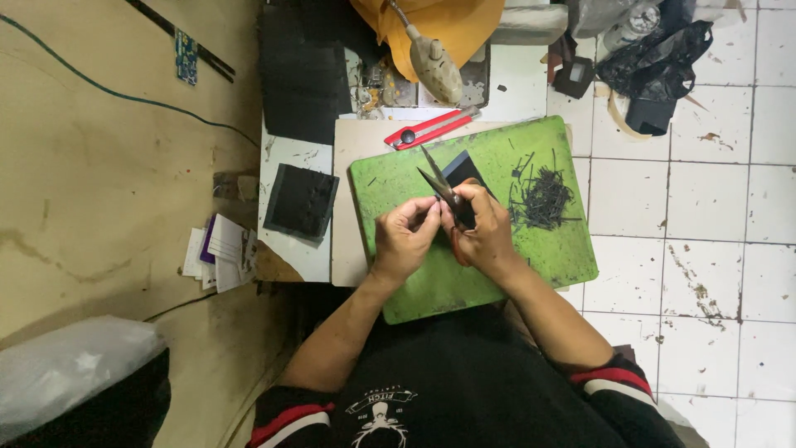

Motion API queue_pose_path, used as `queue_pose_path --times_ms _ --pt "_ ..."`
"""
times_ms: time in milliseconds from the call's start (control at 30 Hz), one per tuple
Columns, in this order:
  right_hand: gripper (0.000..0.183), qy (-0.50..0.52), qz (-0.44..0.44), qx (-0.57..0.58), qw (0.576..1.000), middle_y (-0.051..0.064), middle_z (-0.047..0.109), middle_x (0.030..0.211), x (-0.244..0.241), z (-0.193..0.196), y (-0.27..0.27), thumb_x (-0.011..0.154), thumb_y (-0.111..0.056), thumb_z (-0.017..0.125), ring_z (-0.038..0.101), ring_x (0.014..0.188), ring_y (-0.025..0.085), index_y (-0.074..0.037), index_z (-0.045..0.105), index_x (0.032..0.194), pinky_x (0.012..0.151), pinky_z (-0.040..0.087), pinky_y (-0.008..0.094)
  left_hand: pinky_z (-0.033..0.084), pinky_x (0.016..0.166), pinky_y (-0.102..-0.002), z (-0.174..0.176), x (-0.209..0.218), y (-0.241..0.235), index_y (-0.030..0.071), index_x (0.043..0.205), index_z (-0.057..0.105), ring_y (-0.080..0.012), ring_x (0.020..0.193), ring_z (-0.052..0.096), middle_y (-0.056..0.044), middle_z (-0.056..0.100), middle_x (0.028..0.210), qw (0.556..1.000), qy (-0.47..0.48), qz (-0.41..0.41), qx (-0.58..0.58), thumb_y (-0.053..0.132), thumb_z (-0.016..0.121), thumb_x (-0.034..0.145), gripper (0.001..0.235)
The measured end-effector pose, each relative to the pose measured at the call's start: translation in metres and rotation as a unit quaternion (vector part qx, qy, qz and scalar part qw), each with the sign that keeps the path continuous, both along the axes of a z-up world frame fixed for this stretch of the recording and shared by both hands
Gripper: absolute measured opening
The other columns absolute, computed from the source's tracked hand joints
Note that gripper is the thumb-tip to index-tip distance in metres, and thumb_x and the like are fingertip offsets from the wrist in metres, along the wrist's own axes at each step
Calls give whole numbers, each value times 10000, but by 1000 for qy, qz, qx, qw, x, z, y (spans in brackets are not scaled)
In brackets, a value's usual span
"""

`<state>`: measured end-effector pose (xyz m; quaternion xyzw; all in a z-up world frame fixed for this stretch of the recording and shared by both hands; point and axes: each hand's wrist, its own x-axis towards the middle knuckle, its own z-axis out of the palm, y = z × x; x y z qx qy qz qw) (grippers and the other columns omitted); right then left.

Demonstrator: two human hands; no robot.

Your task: Trimming the edges of a rectangular leather piece using scissors on a cutting mat

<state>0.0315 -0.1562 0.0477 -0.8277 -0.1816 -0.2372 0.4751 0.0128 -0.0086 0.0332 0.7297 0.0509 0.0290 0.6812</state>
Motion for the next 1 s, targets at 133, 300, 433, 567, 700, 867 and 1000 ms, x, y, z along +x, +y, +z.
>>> queue_pose_path --times_ms 133,300,433,567,700,867,1000 --pt "201 24 4 10 1000 182 721 847 -1 7 3 871 -24 796 709 701 397 -14 675 1032 569 552 408 601 609 -296 9 2 0 55 999 804 -152 732 765 -118 786 781 999 -32 5 37 32 709 916 128" --pt "196 129 15 130 983 155 760 864 -1 -2 1 908 -22 744 729 686 269 -9 637 1071 583 554 342 589 632 -296 -2 2 -6 20 977 792 -65 723 660 -125 779 771 999 10 44 -23 6 691 890 134" --pt "209 144 22 167 975 172 745 876 0 -4 0 914 16 732 716 702 248 15 608 1082 613 559 337 581 635 -269 -13 3 -10 3 1009 783 -59 705 624 -105 758 751 996 41 49 -67 18 699 885 150" --pt "220 160 20 175 971 163 748 888 0 -5 1 921 4 739 716 698 221 15 613 1101 609 556 323 583 611 -254 -10 5 -9 18 1006 787 -58 691 662 -96 762 749 996 42 49 -56 55 723 905 125" --pt "240 178 30 193 965 172 746 899 0 -12 -1 924 -8 743 703 695 205 19 604 1118 614 550 319 576 584 -273 -7 6 -8 20 1007 791 -51 739 622 -123 765 762 998 24 45 -23 70 697 954 119" --pt "251 193 30 209 958 172 741 905 3 -11 0 920 -4 749 689 711 189 21 600 1121 639 553 302 598 622 -271 -21 9 -11 15 1034 778 -51 748 628 -108 759 777 997 32 43 -55 81 699 965 125" --pt "250 197 38 215 956 179 751 936 6 -12 -2 932 -4 757 708 750 190 30 598 1122 656 564 292 628 672 -258 -26 11 -12 0 1083 764 -69 767 674 -119 775 842 993 50 47 -91 95 705 976 155"
